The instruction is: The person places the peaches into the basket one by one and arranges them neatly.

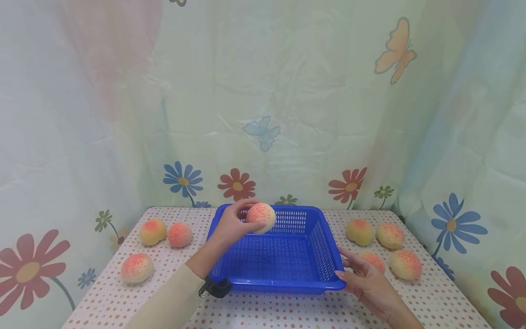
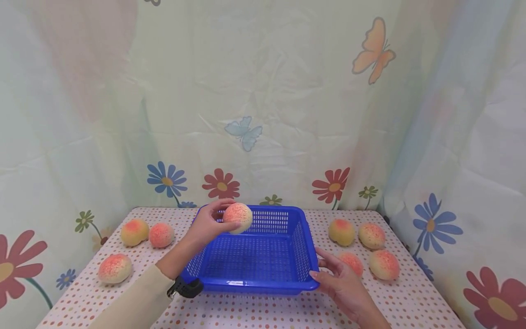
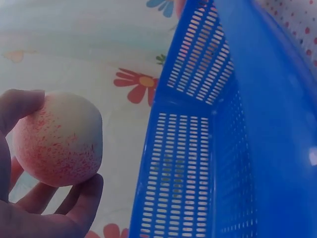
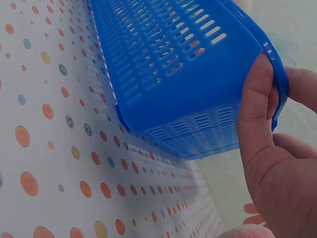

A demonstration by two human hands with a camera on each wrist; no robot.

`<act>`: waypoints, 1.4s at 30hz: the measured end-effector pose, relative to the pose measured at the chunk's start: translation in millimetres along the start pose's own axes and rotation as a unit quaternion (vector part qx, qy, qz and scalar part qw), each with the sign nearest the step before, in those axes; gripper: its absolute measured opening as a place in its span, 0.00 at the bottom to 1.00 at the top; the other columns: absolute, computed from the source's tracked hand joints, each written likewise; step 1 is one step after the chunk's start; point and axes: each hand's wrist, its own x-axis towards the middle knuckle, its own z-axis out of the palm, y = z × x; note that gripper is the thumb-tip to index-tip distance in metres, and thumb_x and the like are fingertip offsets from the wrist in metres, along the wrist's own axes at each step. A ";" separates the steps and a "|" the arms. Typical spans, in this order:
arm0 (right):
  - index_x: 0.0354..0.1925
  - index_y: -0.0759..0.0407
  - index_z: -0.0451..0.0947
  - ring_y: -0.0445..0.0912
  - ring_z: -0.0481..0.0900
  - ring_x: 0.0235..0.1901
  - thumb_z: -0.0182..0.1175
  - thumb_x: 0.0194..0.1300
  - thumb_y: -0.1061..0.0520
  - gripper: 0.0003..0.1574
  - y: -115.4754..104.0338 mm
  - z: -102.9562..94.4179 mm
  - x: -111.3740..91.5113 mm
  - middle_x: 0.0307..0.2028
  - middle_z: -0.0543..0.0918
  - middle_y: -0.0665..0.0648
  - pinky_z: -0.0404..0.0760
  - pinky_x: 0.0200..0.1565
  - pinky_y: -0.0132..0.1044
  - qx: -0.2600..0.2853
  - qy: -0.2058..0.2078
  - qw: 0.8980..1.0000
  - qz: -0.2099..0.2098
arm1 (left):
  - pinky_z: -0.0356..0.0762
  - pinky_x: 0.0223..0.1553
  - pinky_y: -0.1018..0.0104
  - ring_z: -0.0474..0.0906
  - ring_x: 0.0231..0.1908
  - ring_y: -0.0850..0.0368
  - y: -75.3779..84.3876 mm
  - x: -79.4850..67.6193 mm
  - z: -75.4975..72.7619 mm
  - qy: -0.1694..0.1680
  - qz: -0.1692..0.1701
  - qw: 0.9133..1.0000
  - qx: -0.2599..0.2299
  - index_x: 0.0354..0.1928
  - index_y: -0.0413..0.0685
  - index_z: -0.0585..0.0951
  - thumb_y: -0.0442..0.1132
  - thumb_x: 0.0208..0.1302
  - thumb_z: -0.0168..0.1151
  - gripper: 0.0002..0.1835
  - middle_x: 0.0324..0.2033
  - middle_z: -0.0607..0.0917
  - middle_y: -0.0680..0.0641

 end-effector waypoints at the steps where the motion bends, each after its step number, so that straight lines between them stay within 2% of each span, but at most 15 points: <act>1: 0.73 0.52 0.47 0.57 0.77 0.53 0.59 0.63 0.60 0.47 0.0 0.0 0.0 0.56 0.65 0.62 0.77 0.54 0.50 -0.001 0.001 1.000 0.000 | 0.82 0.41 0.61 0.76 0.48 0.51 0.6 2.1 1.3 -0.004 0.003 1.000 0.000 0.53 0.71 0.75 0.55 0.42 0.76 0.32 0.49 0.79 0.56; 5: 0.73 0.52 0.47 0.56 0.77 0.53 0.60 0.63 0.60 0.47 0.0 -0.6 0.7 0.55 0.65 0.62 0.78 0.53 0.50 -0.001 0.000 1.000 -0.001 | 0.82 0.42 0.61 0.76 0.49 0.50 1.9 9.8 7.1 -0.020 0.012 1.000 -0.007 0.53 0.69 0.76 0.55 0.42 0.76 0.32 0.49 0.79 0.56; 11: 0.73 0.52 0.45 0.56 0.77 0.53 0.58 0.64 0.61 0.47 0.3 -2.5 1.6 0.56 0.65 0.62 0.77 0.54 0.51 0.003 -0.014 1.000 -0.001 | 0.81 0.43 0.60 0.76 0.48 0.53 1.3 21.8 15.8 -0.049 0.009 0.999 -0.008 0.51 0.69 0.76 0.53 0.43 0.76 0.30 0.48 0.80 0.56; 20: 0.73 0.51 0.45 0.57 0.76 0.54 0.58 0.65 0.61 0.47 0.7 -4.0 1.4 0.56 0.66 0.61 0.77 0.55 0.50 0.005 -0.017 1.000 0.001 | 0.80 0.45 0.58 0.76 0.50 0.53 -1.2 42.7 32.5 -0.083 -0.012 0.996 -0.018 0.52 0.68 0.77 0.49 0.43 0.76 0.30 0.50 0.80 0.55; 33: 0.73 0.52 0.46 0.55 0.77 0.53 0.58 0.64 0.61 0.46 1.0 -4.2 2.2 0.54 0.67 0.60 0.78 0.54 0.49 -0.001 -0.013 1.000 -0.003 | 0.79 0.49 0.56 0.76 0.52 0.52 -17.2 65.1 64.6 -0.085 -0.035 0.995 -0.044 0.53 0.62 0.77 0.43 0.46 0.75 0.29 0.53 0.79 0.50; 37: 0.73 0.52 0.47 0.55 0.78 0.52 0.58 0.64 0.60 0.46 1.1 -4.6 2.8 0.53 0.67 0.59 0.78 0.53 0.49 -0.009 -0.009 1.000 -0.005 | 0.77 0.51 0.53 0.75 0.52 0.52 -20.8 67.9 75.0 -0.089 -0.054 0.994 -0.034 0.53 0.64 0.78 0.43 0.46 0.75 0.28 0.54 0.78 0.51; 42: 0.73 0.53 0.46 0.55 0.78 0.53 0.59 0.64 0.60 0.47 1.7 -5.1 3.2 0.54 0.67 0.60 0.78 0.53 0.50 -0.006 -0.010 1.000 -0.004 | 0.78 0.50 0.53 0.74 0.53 0.51 -25.6 69.8 86.0 -0.093 -0.071 0.993 -0.027 0.52 0.62 0.79 0.42 0.46 0.75 0.27 0.56 0.77 0.49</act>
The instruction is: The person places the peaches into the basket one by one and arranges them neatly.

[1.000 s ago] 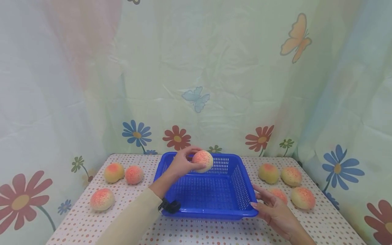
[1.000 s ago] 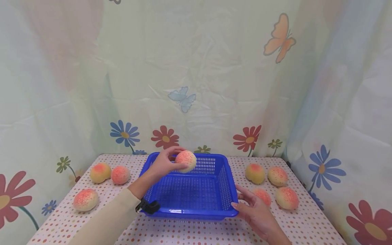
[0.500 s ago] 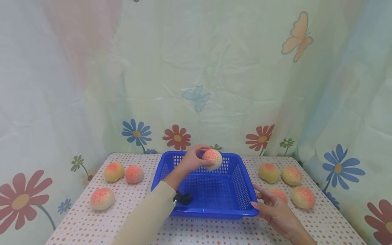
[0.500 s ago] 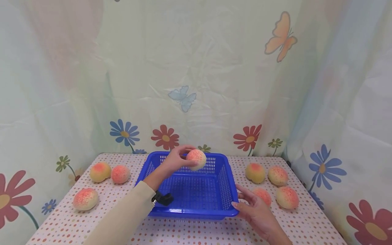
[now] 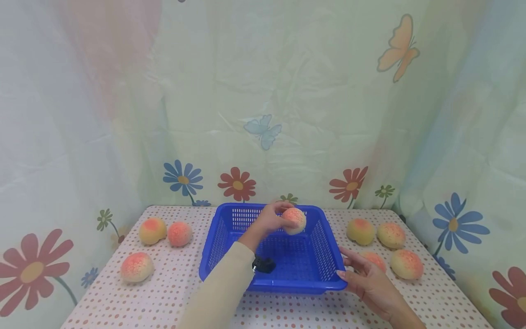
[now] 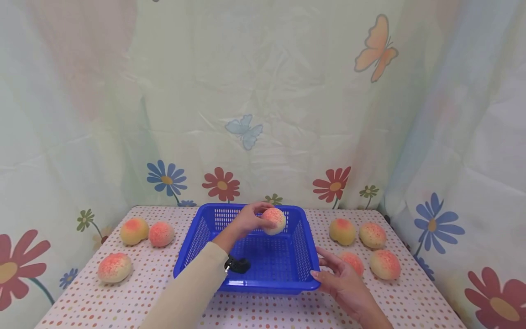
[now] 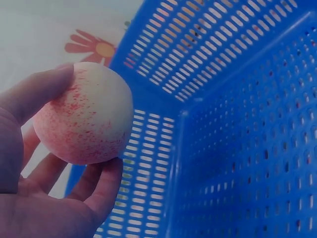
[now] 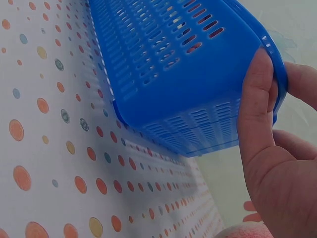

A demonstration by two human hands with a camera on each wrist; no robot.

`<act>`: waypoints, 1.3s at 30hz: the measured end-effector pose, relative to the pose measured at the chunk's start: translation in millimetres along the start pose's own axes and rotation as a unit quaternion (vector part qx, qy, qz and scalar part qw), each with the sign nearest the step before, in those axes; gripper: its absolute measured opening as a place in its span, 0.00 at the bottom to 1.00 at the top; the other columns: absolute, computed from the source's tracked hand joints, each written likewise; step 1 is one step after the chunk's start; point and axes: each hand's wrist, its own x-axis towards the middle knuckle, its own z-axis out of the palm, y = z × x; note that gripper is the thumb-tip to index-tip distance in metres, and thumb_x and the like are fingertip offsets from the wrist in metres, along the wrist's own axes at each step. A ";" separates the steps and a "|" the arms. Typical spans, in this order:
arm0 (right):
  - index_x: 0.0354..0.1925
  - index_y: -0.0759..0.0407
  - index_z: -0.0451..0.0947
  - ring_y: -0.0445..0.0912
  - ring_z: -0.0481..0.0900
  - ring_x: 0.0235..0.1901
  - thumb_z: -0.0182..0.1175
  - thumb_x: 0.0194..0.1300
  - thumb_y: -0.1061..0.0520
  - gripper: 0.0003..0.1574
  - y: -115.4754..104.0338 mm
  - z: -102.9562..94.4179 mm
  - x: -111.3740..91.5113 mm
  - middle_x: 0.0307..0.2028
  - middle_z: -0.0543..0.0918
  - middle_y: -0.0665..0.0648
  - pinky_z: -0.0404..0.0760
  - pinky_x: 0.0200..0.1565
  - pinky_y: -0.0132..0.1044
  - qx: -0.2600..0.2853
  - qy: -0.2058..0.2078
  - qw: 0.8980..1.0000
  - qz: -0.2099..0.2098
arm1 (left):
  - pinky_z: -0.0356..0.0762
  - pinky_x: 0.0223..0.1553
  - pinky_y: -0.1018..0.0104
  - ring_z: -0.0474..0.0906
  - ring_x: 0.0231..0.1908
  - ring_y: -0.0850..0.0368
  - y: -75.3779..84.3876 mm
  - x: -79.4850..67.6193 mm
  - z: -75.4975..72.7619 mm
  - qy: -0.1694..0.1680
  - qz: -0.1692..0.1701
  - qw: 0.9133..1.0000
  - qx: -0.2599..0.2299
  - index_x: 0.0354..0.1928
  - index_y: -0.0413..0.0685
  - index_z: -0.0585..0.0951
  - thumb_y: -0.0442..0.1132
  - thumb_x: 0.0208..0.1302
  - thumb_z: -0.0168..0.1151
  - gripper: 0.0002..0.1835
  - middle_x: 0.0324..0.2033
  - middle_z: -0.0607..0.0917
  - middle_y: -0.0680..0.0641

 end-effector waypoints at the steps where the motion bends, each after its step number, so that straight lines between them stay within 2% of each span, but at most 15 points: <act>1: 0.73 0.53 0.46 0.55 0.77 0.53 0.59 0.64 0.61 0.47 -0.1 -0.2 0.1 0.54 0.67 0.60 0.78 0.53 0.50 0.002 -0.001 1.000 0.001 | 0.79 0.49 0.54 0.75 0.52 0.50 -0.7 0.9 1.6 0.000 -0.005 1.000 -0.005 0.52 0.60 0.79 0.40 0.45 0.75 0.27 0.56 0.77 0.48; 5: 0.73 0.52 0.45 0.55 0.77 0.54 0.59 0.64 0.60 0.47 0.1 -0.8 0.6 0.55 0.68 0.60 0.77 0.54 0.50 0.006 -0.005 1.000 0.004 | 0.81 0.46 0.56 0.77 0.48 0.51 -3.5 3.1 6.5 0.005 -0.027 1.000 -0.007 0.51 0.57 0.79 0.39 0.44 0.76 0.28 0.55 0.78 0.46; 15: 0.73 0.52 0.45 0.57 0.77 0.54 0.59 0.64 0.60 0.47 -0.5 -0.5 0.5 0.56 0.67 0.62 0.77 0.54 0.52 0.003 -0.004 1.000 0.007 | 0.79 0.48 0.51 0.77 0.43 0.50 -3.8 3.6 25.1 0.016 -0.051 0.998 0.018 0.51 0.55 0.80 0.38 0.43 0.76 0.27 0.45 0.81 0.46; 24: 0.73 0.51 0.46 0.57 0.77 0.54 0.59 0.64 0.59 0.47 -2.7 1.2 -0.8 0.56 0.66 0.63 0.77 0.54 0.52 -0.005 -0.005 1.000 0.007 | 0.83 0.39 0.53 0.78 0.42 0.50 -2.2 3.5 35.8 0.024 -0.083 0.996 0.024 0.51 0.51 0.80 0.30 0.41 0.75 0.30 0.47 0.81 0.44; 32: 0.73 0.51 0.46 0.56 0.77 0.53 0.60 0.63 0.59 0.48 -2.1 1.2 -0.5 0.54 0.67 0.61 0.77 0.54 0.52 -0.006 -0.001 1.000 0.011 | 0.82 0.33 0.55 0.78 0.38 0.51 -8.5 11.8 42.0 0.040 -0.094 0.993 0.064 0.50 0.52 0.81 0.30 0.39 0.76 0.30 0.44 0.81 0.45; 39: 0.73 0.51 0.45 0.56 0.78 0.53 0.60 0.63 0.58 0.48 -1.4 0.6 -0.2 0.54 0.66 0.62 0.77 0.54 0.52 -0.012 0.004 1.000 0.015 | 0.83 0.33 0.54 0.77 0.39 0.50 -11.2 18.1 47.4 0.045 -0.119 0.990 0.055 0.48 0.53 0.82 0.26 0.39 0.75 0.29 0.41 0.80 0.45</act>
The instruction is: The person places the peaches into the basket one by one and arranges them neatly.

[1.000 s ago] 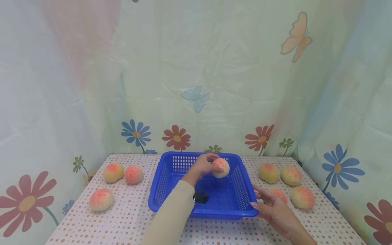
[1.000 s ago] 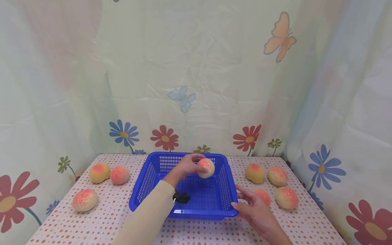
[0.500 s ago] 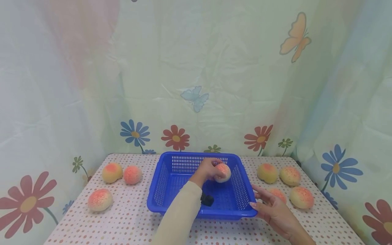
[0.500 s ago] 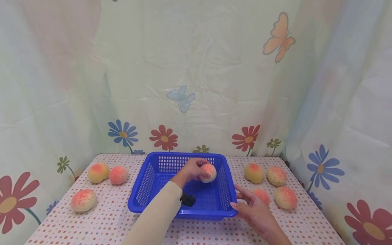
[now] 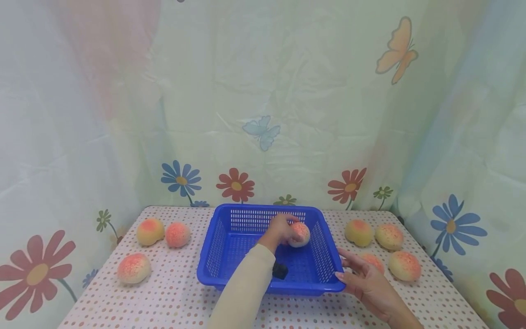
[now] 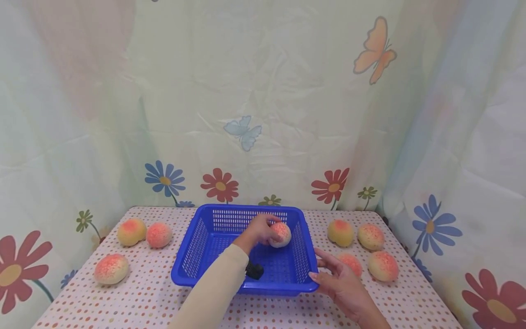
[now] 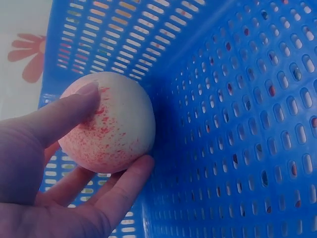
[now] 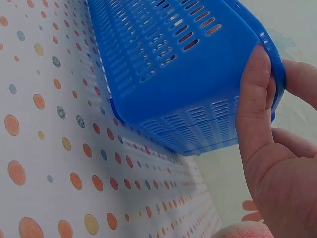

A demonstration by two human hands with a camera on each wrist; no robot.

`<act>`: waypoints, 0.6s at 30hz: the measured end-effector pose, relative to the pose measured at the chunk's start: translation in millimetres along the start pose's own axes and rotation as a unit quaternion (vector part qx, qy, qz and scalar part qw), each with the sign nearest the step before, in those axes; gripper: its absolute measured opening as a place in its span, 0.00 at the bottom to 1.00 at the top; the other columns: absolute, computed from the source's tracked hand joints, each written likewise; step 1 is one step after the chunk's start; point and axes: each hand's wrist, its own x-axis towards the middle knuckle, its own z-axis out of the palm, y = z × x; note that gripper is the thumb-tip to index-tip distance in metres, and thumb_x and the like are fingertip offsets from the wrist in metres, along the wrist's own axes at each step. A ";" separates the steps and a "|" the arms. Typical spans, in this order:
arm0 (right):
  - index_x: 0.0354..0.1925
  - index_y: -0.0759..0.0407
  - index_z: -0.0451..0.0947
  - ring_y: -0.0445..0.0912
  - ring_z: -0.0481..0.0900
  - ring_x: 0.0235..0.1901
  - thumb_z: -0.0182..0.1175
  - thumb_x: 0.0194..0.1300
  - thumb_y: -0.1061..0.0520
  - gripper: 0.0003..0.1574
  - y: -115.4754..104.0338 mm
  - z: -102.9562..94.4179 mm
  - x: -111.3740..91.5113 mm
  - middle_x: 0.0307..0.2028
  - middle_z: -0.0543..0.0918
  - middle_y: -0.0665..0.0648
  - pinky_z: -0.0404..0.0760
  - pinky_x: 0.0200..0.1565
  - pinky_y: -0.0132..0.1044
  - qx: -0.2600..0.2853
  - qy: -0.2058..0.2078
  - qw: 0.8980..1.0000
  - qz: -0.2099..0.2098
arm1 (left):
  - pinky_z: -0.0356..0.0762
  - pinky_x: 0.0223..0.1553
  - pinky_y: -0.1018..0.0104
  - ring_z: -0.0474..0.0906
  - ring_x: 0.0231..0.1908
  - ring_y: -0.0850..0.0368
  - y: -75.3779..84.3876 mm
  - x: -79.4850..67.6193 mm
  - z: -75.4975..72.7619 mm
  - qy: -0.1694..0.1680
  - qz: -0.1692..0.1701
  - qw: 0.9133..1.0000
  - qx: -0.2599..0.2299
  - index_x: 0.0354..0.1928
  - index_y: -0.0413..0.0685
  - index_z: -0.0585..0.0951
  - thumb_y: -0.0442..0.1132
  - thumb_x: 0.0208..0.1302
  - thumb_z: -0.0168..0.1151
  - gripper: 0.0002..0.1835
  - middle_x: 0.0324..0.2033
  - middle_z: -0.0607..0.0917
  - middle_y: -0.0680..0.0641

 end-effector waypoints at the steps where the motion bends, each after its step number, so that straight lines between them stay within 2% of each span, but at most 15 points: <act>1: 0.73 0.51 0.46 0.56 0.78 0.53 0.60 0.63 0.58 0.48 0.2 0.1 0.2 0.54 0.66 0.62 0.77 0.54 0.52 0.002 0.001 1.000 0.000 | 0.83 0.33 0.54 0.78 0.39 0.50 0.0 -0.8 -0.1 0.000 0.002 1.000 0.003 0.47 0.53 0.82 0.26 0.39 0.75 0.28 0.41 0.80 0.45; 11: 0.73 0.52 0.45 0.56 0.77 0.53 0.59 0.64 0.59 0.48 0.1 -0.1 0.3 0.54 0.66 0.61 0.76 0.54 0.52 0.008 -0.007 1.000 -0.001 | 0.84 0.33 0.57 0.79 0.39 0.50 4.7 -12.8 -0.9 0.000 0.024 1.000 0.013 0.51 0.47 0.80 0.26 0.43 0.73 0.29 0.41 0.81 0.43; 18: 0.73 0.52 0.45 0.56 0.77 0.54 0.59 0.64 0.59 0.48 -1.1 0.4 -0.3 0.54 0.67 0.61 0.76 0.55 0.52 0.009 0.001 1.000 0.006 | 0.83 0.37 0.50 0.78 0.38 0.49 6.0 -12.7 -1.4 -0.011 0.009 1.000 -0.011 0.52 0.48 0.80 0.24 0.43 0.71 0.29 0.39 0.79 0.43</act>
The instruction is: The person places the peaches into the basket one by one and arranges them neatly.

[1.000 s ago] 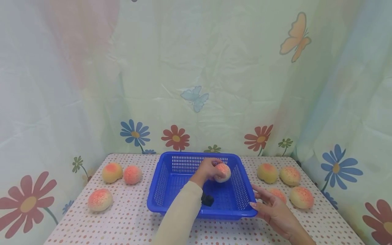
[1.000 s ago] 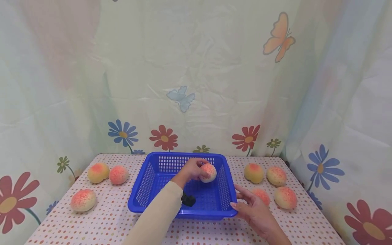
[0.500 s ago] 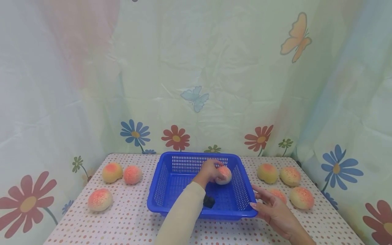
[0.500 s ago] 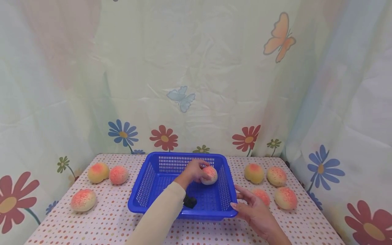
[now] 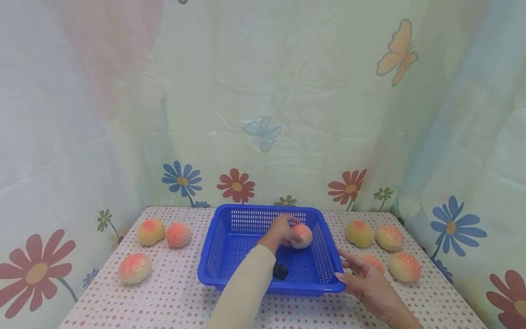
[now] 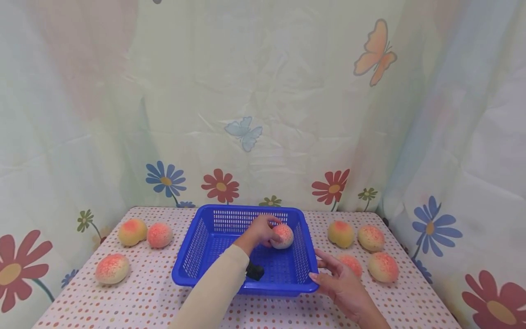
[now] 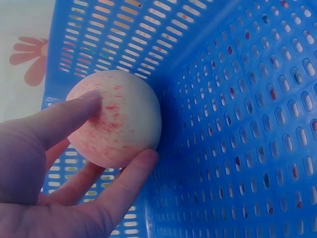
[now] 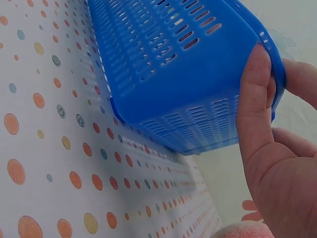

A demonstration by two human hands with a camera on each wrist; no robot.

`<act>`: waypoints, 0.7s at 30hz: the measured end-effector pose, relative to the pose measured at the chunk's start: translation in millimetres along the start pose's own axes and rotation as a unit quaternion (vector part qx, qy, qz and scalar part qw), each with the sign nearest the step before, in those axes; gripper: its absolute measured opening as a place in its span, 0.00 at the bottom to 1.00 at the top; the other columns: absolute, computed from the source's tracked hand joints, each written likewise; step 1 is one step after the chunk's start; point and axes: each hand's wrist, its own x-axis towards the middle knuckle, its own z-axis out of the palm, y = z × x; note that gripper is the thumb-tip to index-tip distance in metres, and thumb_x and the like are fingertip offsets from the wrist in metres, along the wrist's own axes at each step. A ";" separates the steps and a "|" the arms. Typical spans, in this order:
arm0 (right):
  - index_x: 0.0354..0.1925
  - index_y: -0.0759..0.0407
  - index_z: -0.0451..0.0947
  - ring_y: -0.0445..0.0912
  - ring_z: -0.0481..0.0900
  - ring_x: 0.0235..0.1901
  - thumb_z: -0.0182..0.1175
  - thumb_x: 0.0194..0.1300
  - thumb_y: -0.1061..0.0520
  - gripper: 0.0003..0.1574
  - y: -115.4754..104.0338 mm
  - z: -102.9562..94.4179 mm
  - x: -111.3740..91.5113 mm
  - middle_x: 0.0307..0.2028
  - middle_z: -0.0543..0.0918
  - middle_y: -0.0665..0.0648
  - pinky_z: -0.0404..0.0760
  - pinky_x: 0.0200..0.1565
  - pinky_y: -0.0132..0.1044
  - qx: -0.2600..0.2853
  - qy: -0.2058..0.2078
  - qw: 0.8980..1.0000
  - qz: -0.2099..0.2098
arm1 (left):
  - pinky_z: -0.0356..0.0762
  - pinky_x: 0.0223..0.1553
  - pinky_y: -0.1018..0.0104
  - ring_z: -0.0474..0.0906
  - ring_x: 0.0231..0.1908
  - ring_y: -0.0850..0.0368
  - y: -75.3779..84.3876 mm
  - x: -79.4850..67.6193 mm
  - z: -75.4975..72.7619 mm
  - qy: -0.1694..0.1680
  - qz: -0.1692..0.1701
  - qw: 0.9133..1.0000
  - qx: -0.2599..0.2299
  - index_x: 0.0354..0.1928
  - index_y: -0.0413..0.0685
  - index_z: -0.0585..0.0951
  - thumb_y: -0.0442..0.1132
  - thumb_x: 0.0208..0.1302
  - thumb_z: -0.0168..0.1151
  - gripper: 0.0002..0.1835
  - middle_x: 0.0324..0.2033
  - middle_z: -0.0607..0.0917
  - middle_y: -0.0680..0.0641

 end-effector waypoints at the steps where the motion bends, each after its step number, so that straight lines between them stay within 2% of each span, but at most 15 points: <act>1: 0.73 0.51 0.45 0.56 0.77 0.54 0.60 0.63 0.59 0.48 -0.3 0.3 -0.1 0.54 0.67 0.61 0.76 0.55 0.52 0.002 0.003 1.000 0.001 | 0.83 0.37 0.50 0.78 0.38 0.50 0.2 0.2 -0.1 -0.001 -0.002 1.000 -0.003 0.51 0.48 0.80 0.24 0.44 0.71 0.29 0.38 0.79 0.44; 8: 0.74 0.52 0.45 0.56 0.77 0.54 0.59 0.63 0.59 0.48 -1.1 -0.1 -1.0 0.54 0.67 0.61 0.76 0.55 0.52 -0.001 -0.001 1.000 -0.005 | 0.84 0.35 0.52 0.79 0.34 0.50 1.1 0.1 -1.4 -0.006 -0.006 1.000 -0.001 0.50 0.49 0.80 0.24 0.43 0.71 0.28 0.35 0.79 0.44; 21: 0.74 0.51 0.45 0.56 0.77 0.54 0.60 0.63 0.58 0.49 1.5 -1.3 -0.3 0.55 0.66 0.61 0.76 0.55 0.52 0.000 -0.001 1.000 -0.002 | 0.83 0.36 0.51 0.79 0.36 0.51 0.2 -3.5 -3.1 -0.003 0.002 1.000 0.017 0.51 0.50 0.80 0.27 0.46 0.70 0.26 0.37 0.79 0.45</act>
